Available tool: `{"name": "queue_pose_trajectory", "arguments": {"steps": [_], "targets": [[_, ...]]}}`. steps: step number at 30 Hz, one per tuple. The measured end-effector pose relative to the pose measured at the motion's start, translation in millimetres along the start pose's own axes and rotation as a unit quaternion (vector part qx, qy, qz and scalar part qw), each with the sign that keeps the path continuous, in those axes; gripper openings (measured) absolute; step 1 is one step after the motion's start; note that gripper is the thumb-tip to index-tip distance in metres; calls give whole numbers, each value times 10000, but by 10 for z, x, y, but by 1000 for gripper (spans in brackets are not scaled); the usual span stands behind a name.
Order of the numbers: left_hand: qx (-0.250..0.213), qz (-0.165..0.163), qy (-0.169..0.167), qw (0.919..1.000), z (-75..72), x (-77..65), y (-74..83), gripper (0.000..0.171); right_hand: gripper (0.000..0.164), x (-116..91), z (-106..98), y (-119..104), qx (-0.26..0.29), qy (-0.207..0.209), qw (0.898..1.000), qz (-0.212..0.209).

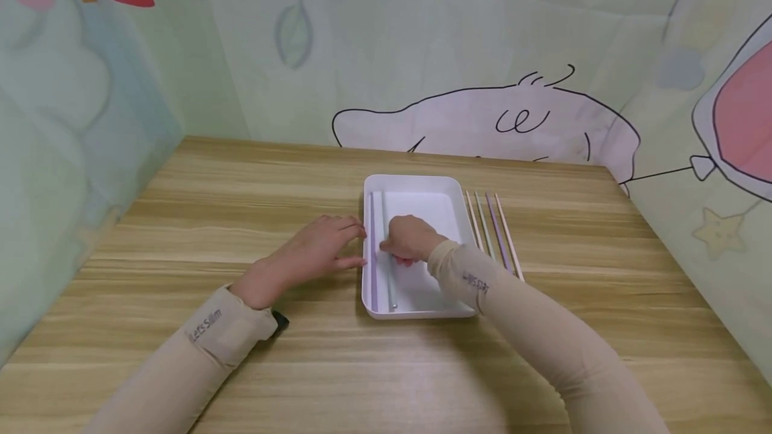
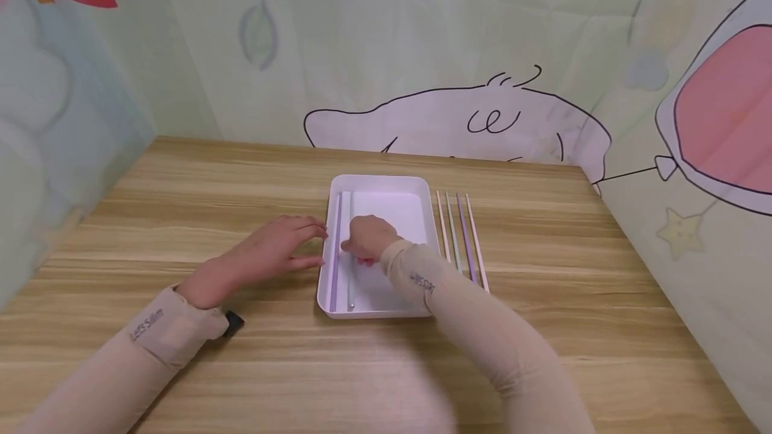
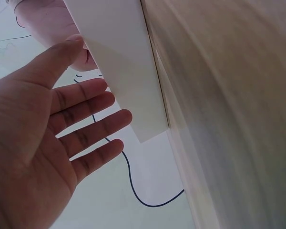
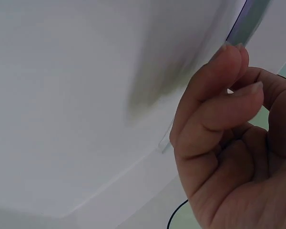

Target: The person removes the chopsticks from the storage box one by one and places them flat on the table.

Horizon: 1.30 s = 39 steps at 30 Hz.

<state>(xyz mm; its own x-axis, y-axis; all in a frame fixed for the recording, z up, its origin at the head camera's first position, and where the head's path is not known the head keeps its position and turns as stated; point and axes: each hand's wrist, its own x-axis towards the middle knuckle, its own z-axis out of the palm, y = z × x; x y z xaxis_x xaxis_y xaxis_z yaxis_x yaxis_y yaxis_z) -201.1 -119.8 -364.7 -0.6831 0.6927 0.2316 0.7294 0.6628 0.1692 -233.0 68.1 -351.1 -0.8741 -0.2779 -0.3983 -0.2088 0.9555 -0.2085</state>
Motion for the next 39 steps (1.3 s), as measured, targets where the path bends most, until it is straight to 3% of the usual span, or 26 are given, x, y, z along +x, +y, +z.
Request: {"name": "queue_pose_trajectory", "arguments": {"steps": [21, 39], "targets": [[-43, 130, 118, 9998, 9, -12, -25, 41, 38, -171, -238, 291, 56, -60, 9999, -100], [56, 257, 222, 9994, 20, -2, -29, 40, 36, -295, -365, 594, 244, 20, 9996, 161]]}}
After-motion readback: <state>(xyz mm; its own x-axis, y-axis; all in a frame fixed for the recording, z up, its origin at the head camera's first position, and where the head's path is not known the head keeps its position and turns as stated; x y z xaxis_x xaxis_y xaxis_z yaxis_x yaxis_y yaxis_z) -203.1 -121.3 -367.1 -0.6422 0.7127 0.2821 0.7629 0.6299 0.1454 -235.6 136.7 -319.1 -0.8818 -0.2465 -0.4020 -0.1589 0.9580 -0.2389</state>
